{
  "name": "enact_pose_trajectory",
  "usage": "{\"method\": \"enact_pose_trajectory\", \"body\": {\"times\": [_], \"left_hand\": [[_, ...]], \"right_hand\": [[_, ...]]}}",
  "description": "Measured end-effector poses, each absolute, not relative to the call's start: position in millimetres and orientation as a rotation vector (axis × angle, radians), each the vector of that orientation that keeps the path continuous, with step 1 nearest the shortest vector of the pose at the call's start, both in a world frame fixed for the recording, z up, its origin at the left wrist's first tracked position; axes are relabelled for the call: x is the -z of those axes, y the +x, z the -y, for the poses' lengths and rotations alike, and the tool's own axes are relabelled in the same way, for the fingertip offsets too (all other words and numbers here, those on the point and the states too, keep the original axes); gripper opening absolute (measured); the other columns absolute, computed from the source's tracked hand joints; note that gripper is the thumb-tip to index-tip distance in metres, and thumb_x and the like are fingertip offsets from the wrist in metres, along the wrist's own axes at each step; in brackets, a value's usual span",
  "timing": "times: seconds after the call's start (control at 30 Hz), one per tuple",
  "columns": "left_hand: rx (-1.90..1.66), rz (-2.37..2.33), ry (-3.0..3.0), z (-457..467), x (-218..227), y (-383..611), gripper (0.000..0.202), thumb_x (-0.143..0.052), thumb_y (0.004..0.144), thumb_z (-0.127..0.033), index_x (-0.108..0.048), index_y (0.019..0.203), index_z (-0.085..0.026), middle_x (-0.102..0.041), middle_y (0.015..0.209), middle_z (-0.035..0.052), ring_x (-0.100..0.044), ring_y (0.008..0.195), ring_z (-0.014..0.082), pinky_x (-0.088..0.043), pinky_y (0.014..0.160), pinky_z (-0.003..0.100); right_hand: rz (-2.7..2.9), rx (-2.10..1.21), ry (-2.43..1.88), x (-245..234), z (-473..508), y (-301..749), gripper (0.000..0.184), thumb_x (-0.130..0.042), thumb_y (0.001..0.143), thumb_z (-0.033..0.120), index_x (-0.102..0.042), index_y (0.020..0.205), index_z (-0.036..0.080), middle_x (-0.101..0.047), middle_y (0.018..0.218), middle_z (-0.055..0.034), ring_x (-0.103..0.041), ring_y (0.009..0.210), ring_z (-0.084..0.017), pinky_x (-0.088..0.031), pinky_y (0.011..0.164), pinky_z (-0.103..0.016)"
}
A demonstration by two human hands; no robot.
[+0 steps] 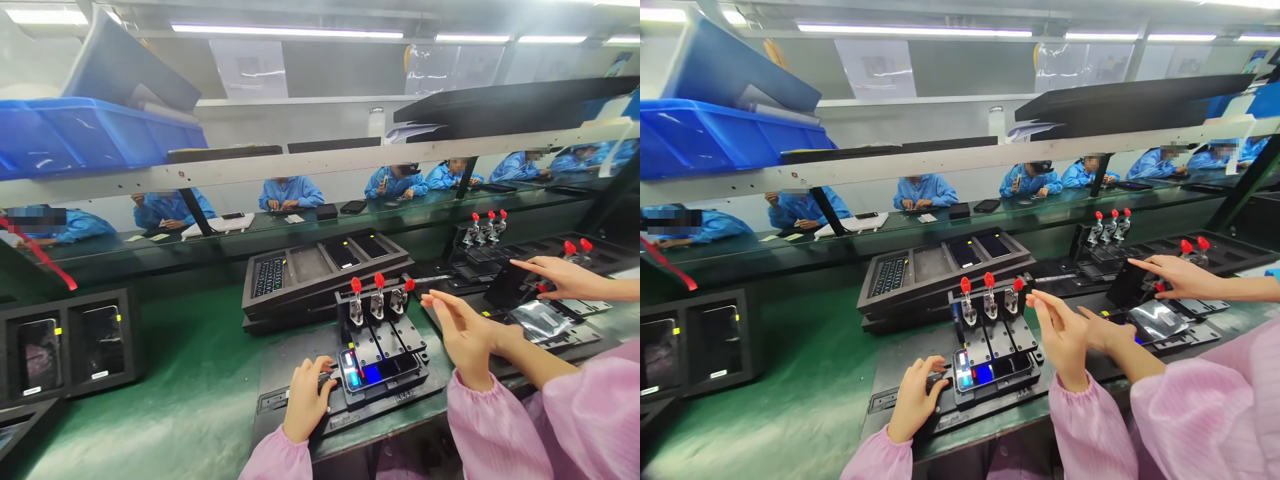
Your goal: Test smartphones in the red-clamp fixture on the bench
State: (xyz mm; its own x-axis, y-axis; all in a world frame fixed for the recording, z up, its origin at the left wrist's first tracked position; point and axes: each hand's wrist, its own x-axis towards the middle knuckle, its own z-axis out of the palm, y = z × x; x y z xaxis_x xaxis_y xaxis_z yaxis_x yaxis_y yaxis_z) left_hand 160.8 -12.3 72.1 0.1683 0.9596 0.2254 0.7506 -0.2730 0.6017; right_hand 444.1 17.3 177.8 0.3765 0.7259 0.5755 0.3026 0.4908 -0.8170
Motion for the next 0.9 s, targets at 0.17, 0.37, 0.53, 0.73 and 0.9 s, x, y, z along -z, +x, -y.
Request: {"method": "enact_pose_trajectory", "body": {"times": [0.17,0.37,0.53,0.73,0.9], "left_hand": [[-0.781,-1.713,2.065,21,-72,108,0.036,-0.052,0.079,-0.021,-0.047,0.114,-0.027,-0.066,0.093,0.0014,-0.057,0.087,0.0228,-0.041,0.079,0.040],[-0.779,-1.877,1.948,41,-58,33,0.039,-0.051,0.082,-0.031,-0.041,0.120,-0.030,-0.065,0.097,-0.0014,-0.057,0.081,0.0187,-0.045,0.083,0.038],[-0.922,-2.059,1.821,65,-51,6,0.048,-0.051,0.082,-0.038,-0.037,0.127,-0.030,-0.060,0.115,0.0013,-0.057,0.099,0.0202,-0.044,0.089,0.039],[-1.248,-2.252,1.611,92,-53,15,0.048,-0.052,0.081,-0.043,-0.042,0.125,-0.026,-0.059,0.118,0.0056,-0.056,0.102,0.0233,-0.044,0.089,0.042],[-1.498,-2.335,1.440,113,-57,22,0.042,-0.053,0.081,-0.040,-0.047,0.119,-0.023,-0.061,0.113,0.0076,-0.058,0.099,0.0244,-0.046,0.084,0.041]], "right_hand": [[1.109,-0.196,-1.153,-150,2,453,0.020,-0.058,0.080,0.025,-0.063,0.099,0.018,-0.068,0.078,-0.0021,-0.065,0.069,-0.012,-0.053,0.072,-0.026],[1.541,-0.190,-0.965,-132,28,411,0.020,-0.059,0.076,0.009,-0.062,0.093,0.021,-0.067,0.077,0.0000,-0.064,0.070,-0.012,-0.052,0.070,-0.023],[2.044,-0.350,-0.740,-138,26,349,0.037,-0.058,0.076,0.011,-0.054,0.111,0.021,-0.065,0.098,-0.0040,-0.060,0.096,-0.015,-0.050,0.084,-0.027],[2.581,-0.583,-0.929,-119,-8,278,0.097,-0.071,0.064,0.042,-0.018,0.142,0.020,-0.032,0.143,-0.0110,-0.029,0.130,-0.031,-0.027,0.104,-0.057],[2.690,-0.601,-0.918,-104,-17,235,0.116,-0.070,0.057,0.057,-0.004,0.144,0.018,-0.035,0.140,-0.0159,-0.029,0.129,-0.034,-0.018,0.103,-0.063]]}}
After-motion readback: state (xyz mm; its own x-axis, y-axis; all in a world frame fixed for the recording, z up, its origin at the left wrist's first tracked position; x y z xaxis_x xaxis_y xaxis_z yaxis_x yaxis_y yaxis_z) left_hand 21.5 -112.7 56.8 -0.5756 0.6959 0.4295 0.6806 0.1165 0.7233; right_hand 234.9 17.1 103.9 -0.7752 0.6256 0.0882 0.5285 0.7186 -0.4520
